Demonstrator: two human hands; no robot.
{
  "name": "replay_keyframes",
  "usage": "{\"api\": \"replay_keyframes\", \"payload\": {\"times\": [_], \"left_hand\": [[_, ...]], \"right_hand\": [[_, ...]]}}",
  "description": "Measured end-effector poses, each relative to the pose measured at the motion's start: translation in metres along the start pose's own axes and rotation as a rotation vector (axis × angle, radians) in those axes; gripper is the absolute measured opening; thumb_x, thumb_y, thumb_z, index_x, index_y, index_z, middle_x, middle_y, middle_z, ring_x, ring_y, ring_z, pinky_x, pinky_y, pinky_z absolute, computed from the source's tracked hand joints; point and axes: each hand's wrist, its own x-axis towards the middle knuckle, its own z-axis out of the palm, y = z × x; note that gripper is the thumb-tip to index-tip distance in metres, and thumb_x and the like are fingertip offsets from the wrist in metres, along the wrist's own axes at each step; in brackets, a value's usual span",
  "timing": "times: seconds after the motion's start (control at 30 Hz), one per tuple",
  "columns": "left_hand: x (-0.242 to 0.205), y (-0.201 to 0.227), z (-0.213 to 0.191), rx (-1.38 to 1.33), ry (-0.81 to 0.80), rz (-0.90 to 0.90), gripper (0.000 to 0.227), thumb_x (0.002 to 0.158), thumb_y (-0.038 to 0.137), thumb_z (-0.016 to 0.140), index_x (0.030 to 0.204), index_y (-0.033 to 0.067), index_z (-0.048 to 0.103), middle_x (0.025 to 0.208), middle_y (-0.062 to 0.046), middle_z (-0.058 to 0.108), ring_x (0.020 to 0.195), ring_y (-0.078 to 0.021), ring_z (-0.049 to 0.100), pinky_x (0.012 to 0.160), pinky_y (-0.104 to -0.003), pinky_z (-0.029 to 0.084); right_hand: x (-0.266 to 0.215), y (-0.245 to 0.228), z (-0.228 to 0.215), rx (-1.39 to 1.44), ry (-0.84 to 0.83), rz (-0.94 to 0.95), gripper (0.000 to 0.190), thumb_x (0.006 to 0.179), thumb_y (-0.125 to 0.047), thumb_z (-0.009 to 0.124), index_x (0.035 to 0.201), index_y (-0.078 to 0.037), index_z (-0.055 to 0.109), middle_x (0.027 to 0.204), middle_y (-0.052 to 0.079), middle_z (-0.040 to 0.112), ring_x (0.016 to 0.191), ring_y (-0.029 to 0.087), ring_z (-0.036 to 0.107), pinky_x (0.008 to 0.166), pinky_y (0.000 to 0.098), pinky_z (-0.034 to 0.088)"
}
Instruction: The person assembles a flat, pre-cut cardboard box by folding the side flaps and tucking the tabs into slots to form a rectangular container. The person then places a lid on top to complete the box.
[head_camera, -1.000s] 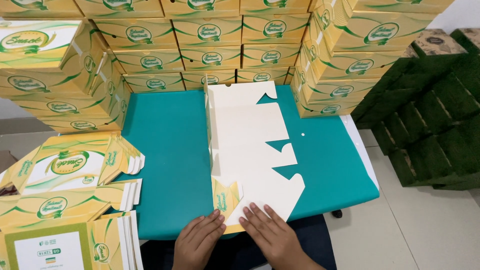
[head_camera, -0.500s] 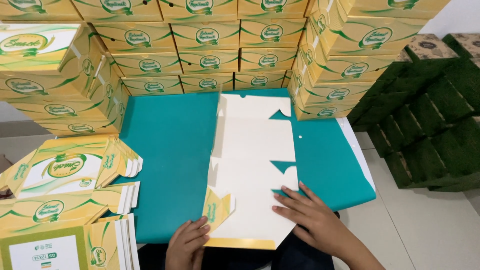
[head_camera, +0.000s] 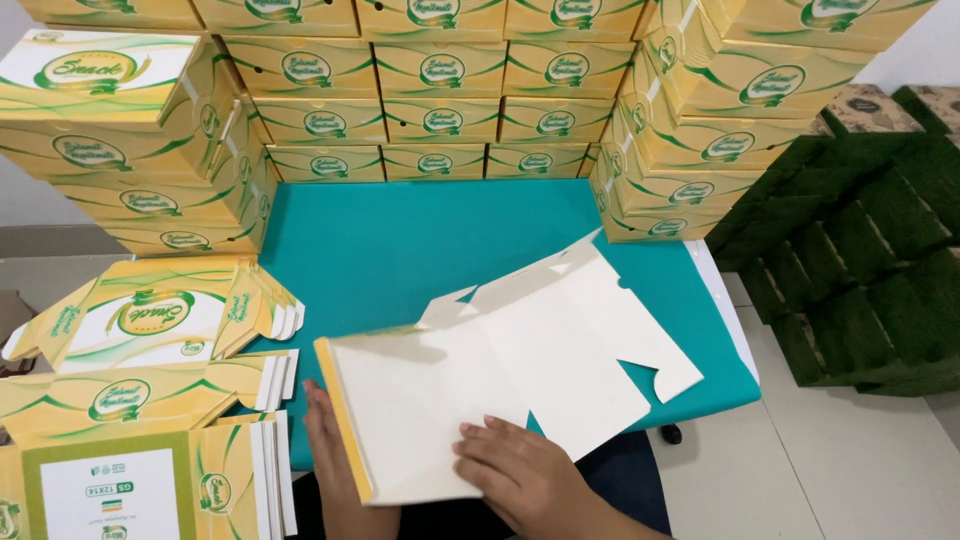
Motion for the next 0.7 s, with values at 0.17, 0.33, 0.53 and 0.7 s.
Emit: {"api": "replay_keyframes", "payload": {"times": [0.17, 0.33, 0.53, 0.7], "left_hand": [[0.011, -0.011, -0.032, 1.328, -0.134, 1.311, 0.076, 0.078, 0.016, 0.057, 0.145, 0.0013, 0.026, 0.153, -0.016, 0.029, 0.144, -0.0359, 0.023, 0.115, -0.060, 0.012], [0.009, -0.010, -0.038, 1.283, -0.147, 1.339, 0.077, 0.080, 0.018, 0.057, 0.146, -0.0006, 0.022, 0.151, -0.018, 0.031, 0.139, -0.0364, 0.033, 0.114, -0.060, 0.020], [0.015, -0.015, -0.038, 1.344, -0.038, 1.295, 0.051, 0.098, 0.023, 0.036, 0.143, -0.0011, 0.032, 0.147, -0.013, 0.040, 0.134, -0.0314, 0.041, 0.112, -0.052, 0.028], [0.024, -0.011, -0.027, 1.408, 0.055, 1.433, 0.044, 0.100, 0.018, 0.039, 0.138, -0.0038, 0.042, 0.140, -0.014, 0.049, 0.131, -0.0305, 0.047, 0.109, -0.050, 0.036]], "right_hand": [[0.017, 0.011, 0.012, 0.030, -0.080, 0.248, 0.017, 0.090, -0.001, 0.054, 0.107, -0.001, 0.057, 0.109, 0.012, 0.063, 0.104, 0.028, 0.062, 0.097, 0.0444, 0.047], [0.030, 0.017, 0.020, 0.122, -0.096, 0.378, 0.013, 0.090, -0.010, 0.058, 0.102, -0.006, 0.057, 0.099, 0.010, 0.065, 0.095, 0.028, 0.063, 0.082, 0.0393, 0.048], [0.042, 0.027, 0.041, 0.114, -0.129, 0.628, 0.028, 0.093, -0.028, 0.057, 0.116, -0.011, 0.055, 0.085, 0.004, 0.061, 0.080, 0.022, 0.058, 0.072, 0.0356, 0.043], [0.055, 0.029, 0.053, 0.139, -0.077, 0.693, 0.028, 0.094, -0.024, 0.055, 0.117, -0.009, 0.054, 0.079, 0.000, 0.062, 0.076, 0.020, 0.059, 0.076, 0.0368, 0.043]]}}
